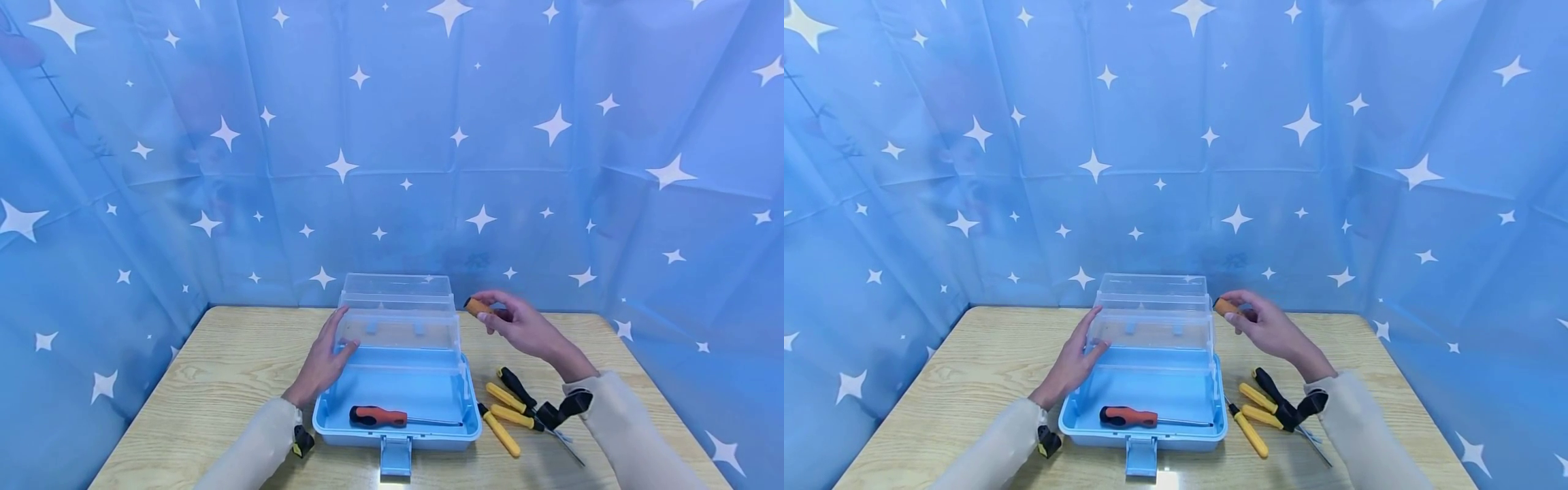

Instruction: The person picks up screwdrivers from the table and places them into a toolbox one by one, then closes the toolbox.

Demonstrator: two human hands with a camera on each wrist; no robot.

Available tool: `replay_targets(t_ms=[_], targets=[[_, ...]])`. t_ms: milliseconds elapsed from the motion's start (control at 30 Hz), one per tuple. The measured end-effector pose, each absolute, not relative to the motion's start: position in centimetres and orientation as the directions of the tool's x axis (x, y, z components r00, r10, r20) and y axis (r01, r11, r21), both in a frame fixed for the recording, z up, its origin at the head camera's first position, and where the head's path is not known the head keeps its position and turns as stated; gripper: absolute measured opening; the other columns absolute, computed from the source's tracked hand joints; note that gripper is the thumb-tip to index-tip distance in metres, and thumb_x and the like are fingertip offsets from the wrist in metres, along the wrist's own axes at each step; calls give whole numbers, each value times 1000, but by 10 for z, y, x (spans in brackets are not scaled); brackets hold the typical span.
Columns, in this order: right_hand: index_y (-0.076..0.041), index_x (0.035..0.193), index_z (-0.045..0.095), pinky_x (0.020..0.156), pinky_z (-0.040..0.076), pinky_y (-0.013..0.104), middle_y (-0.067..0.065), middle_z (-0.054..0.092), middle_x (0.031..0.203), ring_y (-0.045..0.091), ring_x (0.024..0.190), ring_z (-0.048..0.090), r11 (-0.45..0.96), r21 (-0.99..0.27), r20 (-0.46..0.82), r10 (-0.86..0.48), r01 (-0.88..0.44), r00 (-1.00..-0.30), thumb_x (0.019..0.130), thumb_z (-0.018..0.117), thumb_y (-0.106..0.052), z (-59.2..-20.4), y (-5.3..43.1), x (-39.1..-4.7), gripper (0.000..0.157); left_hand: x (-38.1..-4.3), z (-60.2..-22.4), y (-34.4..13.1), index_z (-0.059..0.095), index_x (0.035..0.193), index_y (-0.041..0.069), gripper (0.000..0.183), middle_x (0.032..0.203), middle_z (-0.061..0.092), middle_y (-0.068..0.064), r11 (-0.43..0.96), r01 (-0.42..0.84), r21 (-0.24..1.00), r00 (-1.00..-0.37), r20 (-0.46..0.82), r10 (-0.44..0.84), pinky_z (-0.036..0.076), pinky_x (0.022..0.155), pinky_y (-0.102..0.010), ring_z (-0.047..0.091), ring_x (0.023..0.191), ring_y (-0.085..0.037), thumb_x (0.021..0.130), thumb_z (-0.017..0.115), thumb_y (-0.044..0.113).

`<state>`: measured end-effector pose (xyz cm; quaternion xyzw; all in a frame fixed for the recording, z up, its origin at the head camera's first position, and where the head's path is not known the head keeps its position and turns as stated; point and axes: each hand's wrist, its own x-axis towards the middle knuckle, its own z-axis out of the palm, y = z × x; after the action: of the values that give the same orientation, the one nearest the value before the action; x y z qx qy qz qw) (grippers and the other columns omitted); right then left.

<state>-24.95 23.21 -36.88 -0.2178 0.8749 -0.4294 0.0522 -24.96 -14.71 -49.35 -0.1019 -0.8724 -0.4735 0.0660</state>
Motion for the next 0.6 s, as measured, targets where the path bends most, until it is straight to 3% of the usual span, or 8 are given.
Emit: replay_targets(t_ms=[600], targets=[[-10, 138, 50, 51, 39, 25, 9, 61, 92, 20, 71, 57, 505, -764, 121, -500, -402, -858, 103, 54, -18, -356, 208, -239, 37, -250, -495, -147, 21, 155, 44, 66, 165, 20, 2, 519, 238, 821, -971, 212, 110, 25, 113, -67, 21, 151, -31, 101, 57, 35]])
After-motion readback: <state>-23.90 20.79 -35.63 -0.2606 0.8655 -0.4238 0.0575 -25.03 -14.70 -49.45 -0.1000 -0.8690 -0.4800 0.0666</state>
